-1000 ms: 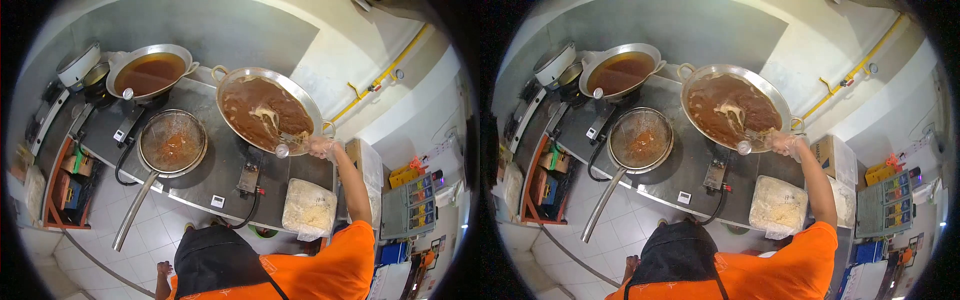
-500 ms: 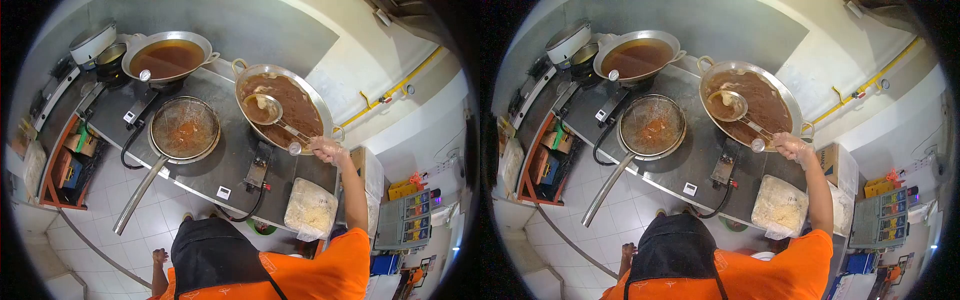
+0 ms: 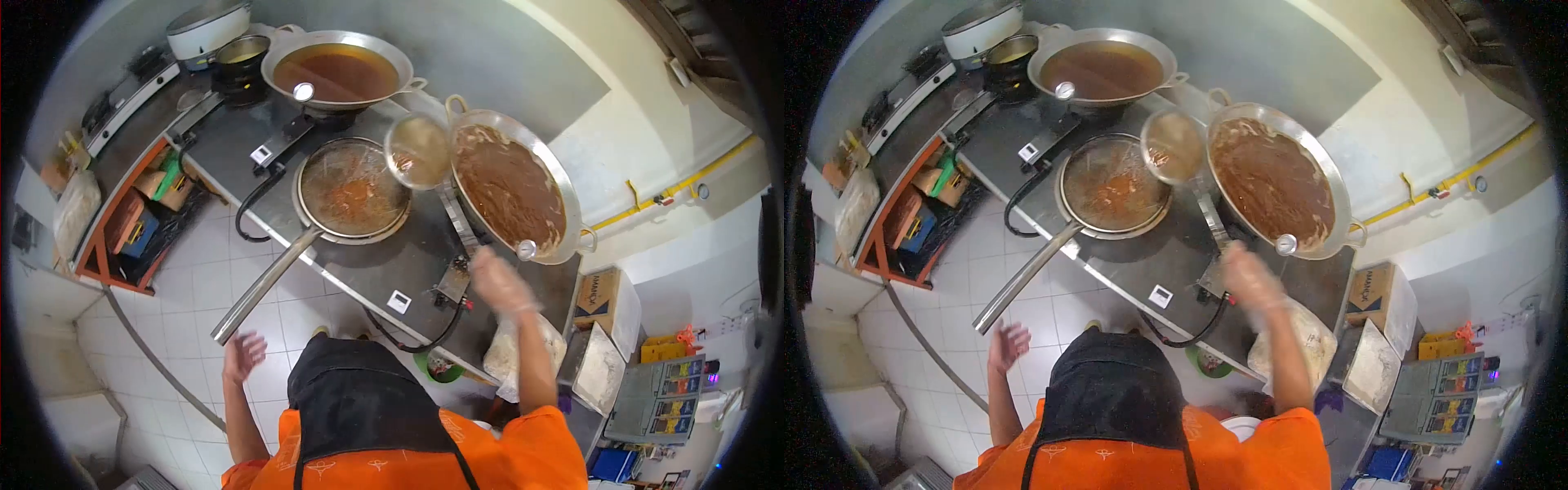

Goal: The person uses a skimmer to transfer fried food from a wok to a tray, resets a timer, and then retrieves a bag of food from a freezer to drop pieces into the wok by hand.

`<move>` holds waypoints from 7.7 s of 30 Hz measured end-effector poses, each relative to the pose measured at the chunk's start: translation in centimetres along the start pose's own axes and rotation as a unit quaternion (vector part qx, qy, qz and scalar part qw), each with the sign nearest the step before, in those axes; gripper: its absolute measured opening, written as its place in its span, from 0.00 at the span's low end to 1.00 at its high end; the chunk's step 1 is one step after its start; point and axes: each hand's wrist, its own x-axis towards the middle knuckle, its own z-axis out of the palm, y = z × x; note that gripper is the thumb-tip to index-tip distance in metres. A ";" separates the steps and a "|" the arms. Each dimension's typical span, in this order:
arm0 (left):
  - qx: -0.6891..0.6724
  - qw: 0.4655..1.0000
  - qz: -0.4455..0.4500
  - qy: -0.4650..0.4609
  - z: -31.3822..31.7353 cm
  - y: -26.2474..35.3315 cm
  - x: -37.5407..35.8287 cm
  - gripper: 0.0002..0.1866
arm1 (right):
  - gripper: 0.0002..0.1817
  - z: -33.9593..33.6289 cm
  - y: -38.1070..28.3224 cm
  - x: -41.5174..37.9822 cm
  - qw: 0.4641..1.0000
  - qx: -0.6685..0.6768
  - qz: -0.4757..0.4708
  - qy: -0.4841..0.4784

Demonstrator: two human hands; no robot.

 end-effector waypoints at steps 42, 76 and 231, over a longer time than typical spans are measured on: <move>0.610 0.780 0.120 -0.071 23.7 11.5 -19.5 0.10 | 0.09 19.3 -17.0 -1.2 0.919 0.376 -0.026 0.116; 0.432 0.889 0.105 -0.107 20.9 12.3 -19.4 0.09 | 0.08 15.2 -14.6 -3.7 0.978 0.173 0.014 0.118; 0.549 0.735 0.359 0.171 21.4 -35.9 -13.1 0.13 | 0.17 27.8 46.9 -15.5 0.950 0.049 0.305 0.045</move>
